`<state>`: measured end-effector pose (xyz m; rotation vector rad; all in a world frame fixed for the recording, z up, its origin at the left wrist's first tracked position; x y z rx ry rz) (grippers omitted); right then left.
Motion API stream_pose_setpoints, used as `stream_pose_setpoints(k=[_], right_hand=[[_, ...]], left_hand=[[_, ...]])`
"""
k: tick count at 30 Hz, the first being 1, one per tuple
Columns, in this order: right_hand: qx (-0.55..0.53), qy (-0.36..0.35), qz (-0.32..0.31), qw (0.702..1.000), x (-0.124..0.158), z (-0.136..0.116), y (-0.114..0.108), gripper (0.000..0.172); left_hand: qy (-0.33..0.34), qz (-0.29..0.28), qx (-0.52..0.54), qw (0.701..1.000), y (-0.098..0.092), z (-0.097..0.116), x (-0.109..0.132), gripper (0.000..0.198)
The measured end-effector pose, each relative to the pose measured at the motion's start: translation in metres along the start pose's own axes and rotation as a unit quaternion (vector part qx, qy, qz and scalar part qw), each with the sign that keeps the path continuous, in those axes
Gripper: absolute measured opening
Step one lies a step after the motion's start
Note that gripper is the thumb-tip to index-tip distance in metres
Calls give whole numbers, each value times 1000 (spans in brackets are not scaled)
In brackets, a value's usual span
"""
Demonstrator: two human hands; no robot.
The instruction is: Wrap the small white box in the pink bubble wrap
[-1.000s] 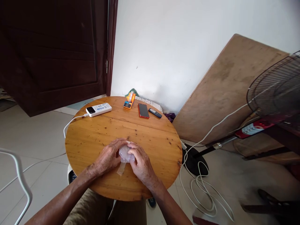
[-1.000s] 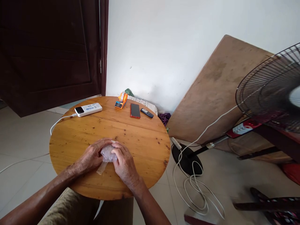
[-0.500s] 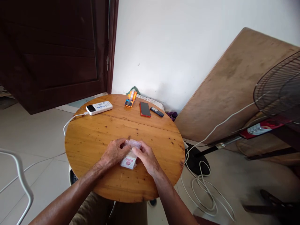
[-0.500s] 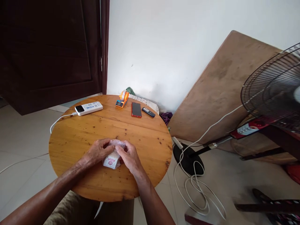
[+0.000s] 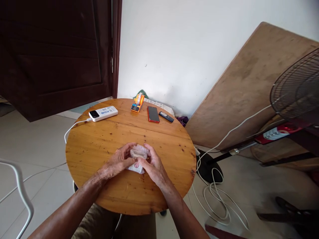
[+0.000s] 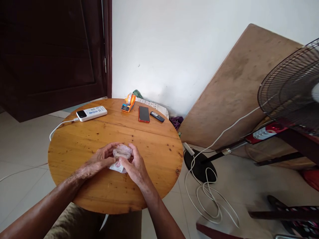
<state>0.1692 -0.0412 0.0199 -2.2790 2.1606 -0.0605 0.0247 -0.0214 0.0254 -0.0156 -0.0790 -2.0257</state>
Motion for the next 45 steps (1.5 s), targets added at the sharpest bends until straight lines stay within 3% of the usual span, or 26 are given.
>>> stream_pose_setpoints(k=[5, 10, 16, 20, 34, 39, 45], right_hand=[[51, -3, 20, 998, -5, -4, -3, 65], [37, -21, 15, 999, -4, -2, -1, 61], [169, -160, 69, 970, 11, -13, 2, 48], [197, -199, 70, 958, 17, -18, 6, 45], [154, -164, 62, 972, 16, -11, 4, 42], [127, -129, 53, 982, 14, -12, -7, 43], [148, -94, -46, 983, -3, -35, -8, 42]], left_hand=[[-9, 22, 11, 1000, 0, -11, -3, 88], [-6, 26, 17, 1000, 0, -13, -2, 87], [-9, 42, -2, 999, -2, -13, -1, 85], [-16, 41, -6, 999, -3, -13, -1, 83], [-56, 8, -12, 998, 0, -11, 4, 94], [-49, 9, -14, 999, -2, -11, 4, 89], [-32, -1, 5, 999, -1, -12, 3, 82]])
Point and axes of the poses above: each hand's wrist, its own x-axis away from the middle knuckle, its own y-axis out of the palm, z = x × y, the point moved 6 cm from there along -x, towards the middle knuckle, and after that the axes turned 8 degrees about -x, right-handed, at the moved point
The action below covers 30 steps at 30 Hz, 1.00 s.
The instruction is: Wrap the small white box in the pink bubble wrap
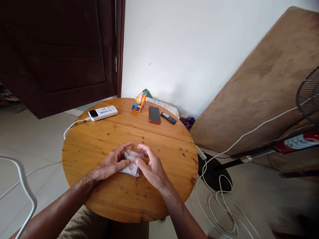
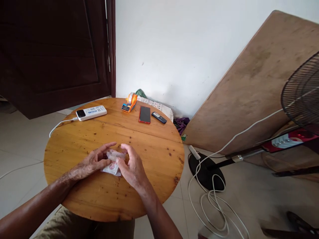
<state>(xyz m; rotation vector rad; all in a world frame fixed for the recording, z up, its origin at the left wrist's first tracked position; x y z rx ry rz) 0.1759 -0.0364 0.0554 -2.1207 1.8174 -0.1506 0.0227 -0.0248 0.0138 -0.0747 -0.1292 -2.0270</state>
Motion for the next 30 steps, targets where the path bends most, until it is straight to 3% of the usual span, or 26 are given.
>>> stream_pose_setpoints(k=[5, 10, 19, 30], right_hand=[[6, -7, -75, 997, -17, -8, 7, 36], [-50, -48, -38, 997, -26, -6, 7, 16], [-101, -34, 28, 994, -30, 7, 0, 19], [-102, -21, 21, 994, -26, 7, 2, 19]], left_hand=[[8, -6, 14, 1000, 1, -3, -2, 80], [18, -2, -16, 1000, -1, -6, -2, 79], [16, 5, -28, 999, -3, -3, -2, 77], [10, 14, -52, 999, -4, -5, -6, 75]])
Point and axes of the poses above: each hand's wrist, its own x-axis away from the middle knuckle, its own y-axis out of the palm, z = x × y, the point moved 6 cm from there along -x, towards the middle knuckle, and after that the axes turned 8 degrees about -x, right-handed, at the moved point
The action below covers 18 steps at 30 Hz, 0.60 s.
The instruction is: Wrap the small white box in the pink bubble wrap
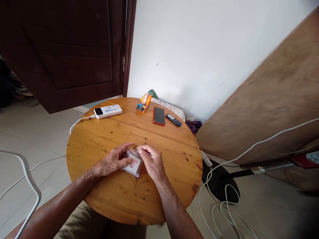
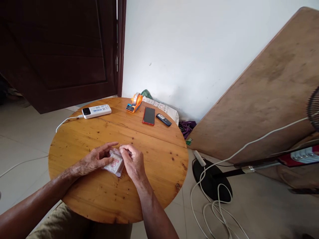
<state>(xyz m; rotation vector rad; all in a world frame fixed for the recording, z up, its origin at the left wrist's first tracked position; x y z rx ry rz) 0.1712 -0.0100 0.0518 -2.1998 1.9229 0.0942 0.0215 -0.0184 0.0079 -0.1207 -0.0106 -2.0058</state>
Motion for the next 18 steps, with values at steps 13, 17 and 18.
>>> stream_pose_setpoints(k=[13, 17, 18], right_hand=[[123, -82, -8, 989, 13, -7, 2, 22], [165, -111, -17, 980, 15, -10, 4, 23], [175, -118, -18, 977, 16, -11, 4, 24]], left_hand=[[39, 92, -212, 972, -8, 10, 0, 53], [38, 90, -208, 973, -8, 12, 0, 51], [38, 88, -203, 975, -8, 12, 0, 50]])
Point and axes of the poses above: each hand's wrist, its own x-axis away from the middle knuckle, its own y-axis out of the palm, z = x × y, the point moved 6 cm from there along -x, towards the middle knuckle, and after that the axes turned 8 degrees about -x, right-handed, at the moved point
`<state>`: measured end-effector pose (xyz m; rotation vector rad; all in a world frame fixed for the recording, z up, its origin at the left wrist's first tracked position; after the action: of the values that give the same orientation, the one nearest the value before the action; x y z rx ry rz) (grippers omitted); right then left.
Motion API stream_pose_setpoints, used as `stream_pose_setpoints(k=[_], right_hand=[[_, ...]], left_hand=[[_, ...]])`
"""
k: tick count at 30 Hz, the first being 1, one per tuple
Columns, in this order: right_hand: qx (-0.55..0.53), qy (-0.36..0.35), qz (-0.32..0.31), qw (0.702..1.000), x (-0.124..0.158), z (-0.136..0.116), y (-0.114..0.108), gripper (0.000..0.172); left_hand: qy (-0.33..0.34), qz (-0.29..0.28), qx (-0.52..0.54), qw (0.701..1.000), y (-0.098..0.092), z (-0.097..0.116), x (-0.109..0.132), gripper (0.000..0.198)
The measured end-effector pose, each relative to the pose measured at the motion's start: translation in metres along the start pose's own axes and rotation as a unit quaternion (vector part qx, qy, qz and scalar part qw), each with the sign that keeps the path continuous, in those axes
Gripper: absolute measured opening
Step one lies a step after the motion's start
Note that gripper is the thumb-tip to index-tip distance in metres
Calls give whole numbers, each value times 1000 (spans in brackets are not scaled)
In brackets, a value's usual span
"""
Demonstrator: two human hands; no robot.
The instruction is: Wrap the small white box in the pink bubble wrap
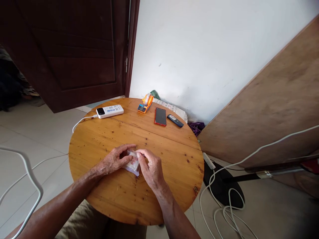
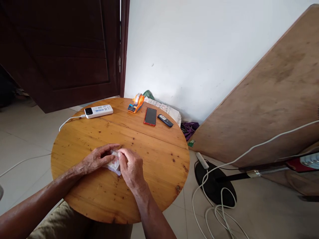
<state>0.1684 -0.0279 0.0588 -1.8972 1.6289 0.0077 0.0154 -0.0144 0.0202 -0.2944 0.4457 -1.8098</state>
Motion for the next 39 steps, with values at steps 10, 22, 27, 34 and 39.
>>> stream_pose_setpoints(k=[10, 22, 27, 34, 39], right_hand=[[51, -40, -7, 998, 1, -6, 0, 23], [40, -78, -10, 996, 3, -12, 2, 22], [36, -77, -4, 996, 3, -12, 2, 21], [37, -89, -1, 995, 3, -11, 2, 20], [37, -97, 8, 995, 4, -13, 1, 19]], left_hand=[[1, -10, 8, 1000, 1, -1, 0, 47], [15, -24, 26, 999, 2, 0, -2, 41], [37, -26, 11, 999, 1, 4, -2, 38], [33, -22, 8, 999, -1, 8, -1, 36], [42, -31, 1, 999, 0, 9, -1, 36]])
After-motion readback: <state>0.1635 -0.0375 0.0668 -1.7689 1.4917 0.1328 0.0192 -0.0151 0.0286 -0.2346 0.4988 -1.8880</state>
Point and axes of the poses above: each hand's wrist, its own x-axis away from the middle knuckle, its own y-axis out of the palm, z = x × y, the point moved 6 cm from there along -x, towards the middle knuckle, and after that the axes turned 8 degrees about -x, right-handed, at the moved point
